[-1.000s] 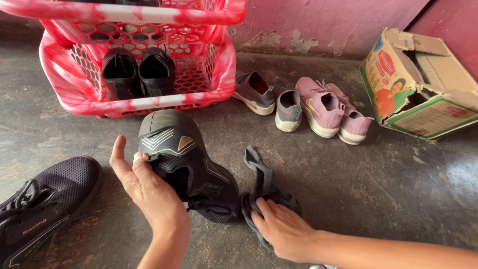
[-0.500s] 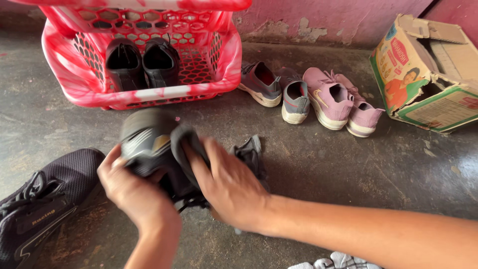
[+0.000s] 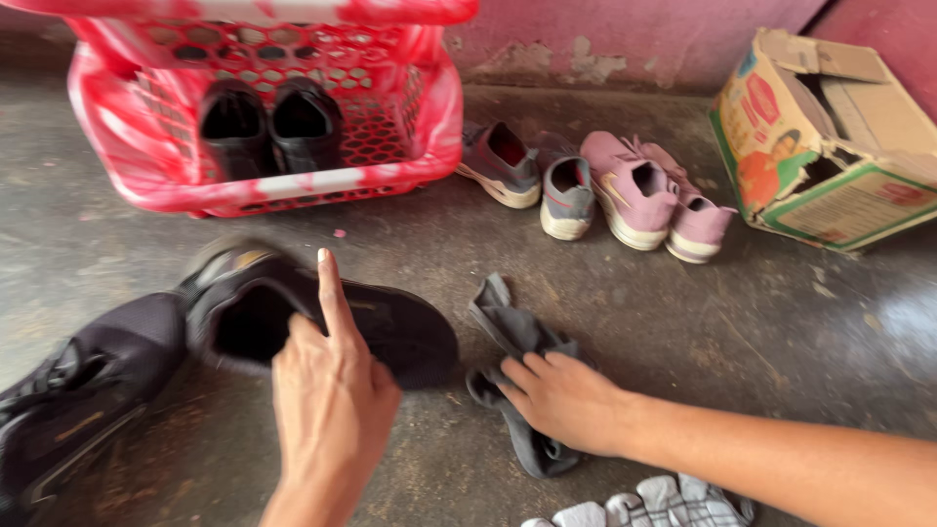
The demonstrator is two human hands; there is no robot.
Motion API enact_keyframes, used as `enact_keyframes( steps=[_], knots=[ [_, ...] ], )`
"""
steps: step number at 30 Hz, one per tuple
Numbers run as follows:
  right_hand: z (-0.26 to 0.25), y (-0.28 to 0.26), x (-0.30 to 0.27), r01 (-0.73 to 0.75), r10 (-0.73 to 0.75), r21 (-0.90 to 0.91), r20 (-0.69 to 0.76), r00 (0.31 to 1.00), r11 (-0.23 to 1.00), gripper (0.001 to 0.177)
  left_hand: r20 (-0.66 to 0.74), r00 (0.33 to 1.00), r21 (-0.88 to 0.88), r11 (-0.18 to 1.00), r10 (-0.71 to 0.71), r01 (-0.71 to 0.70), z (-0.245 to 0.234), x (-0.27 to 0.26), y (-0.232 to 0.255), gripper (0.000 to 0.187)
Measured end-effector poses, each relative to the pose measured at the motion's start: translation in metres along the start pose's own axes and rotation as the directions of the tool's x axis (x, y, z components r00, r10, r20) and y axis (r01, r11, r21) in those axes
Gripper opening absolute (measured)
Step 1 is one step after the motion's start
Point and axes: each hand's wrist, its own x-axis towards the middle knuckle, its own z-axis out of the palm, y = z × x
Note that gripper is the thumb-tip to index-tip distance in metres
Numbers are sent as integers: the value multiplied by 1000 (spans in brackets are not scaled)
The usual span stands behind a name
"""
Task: The person wipes each shoe with a gray cloth, turning shoes over to clean different sides, then places the cleaned pairs onto the tiers of a red plastic basket rack. Several other pairs of sneakers remain lined up on the floor beside the rack.
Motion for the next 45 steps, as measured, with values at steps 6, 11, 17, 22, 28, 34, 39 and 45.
enact_keyframes(
  steps=[6, 11, 17, 22, 28, 34, 39, 45],
  knots=[
    [-39, 32, -7, -395, 453, 398, -59, 890, 828, 53, 574, 695, -231, 729, -432, 644, -25, 31, -19, 69],
    [-64, 44, 1, -520, 676, 587, -65, 734, 621, 69, 812, 467, -552, -204, -350, 808, 3, 3, -17, 66],
    [-61, 20, 38, -482, 756, 775, 7, 654, 410, 91, 771, 450, -589, -237, -450, 773, 33, 4, -4, 79],
    [-44, 3, 32, -475, 747, 828, 107, 656, 299, 100, 748, 549, -655, -284, -372, 700, 38, -7, 6, 79],
    [-35, 19, 5, -382, 709, 821, -38, 704, 423, 93, 774, 455, -588, -231, -441, 775, 44, -20, 34, 92],
    [-27, 56, 29, -371, 698, 760, -148, 701, 533, 76, 629, 442, -738, -314, -639, 597, 53, -37, 41, 59],
    [-34, -5, 51, -250, 546, 779, -139, 826, 575, 61, 641, 550, -766, -393, -535, 509, 61, -42, 17, 27],
    [-48, -14, 36, -50, 533, 803, -346, 772, 593, 73, 676, 559, -731, -342, -480, 591, 69, -45, 15, 27]
  ],
)
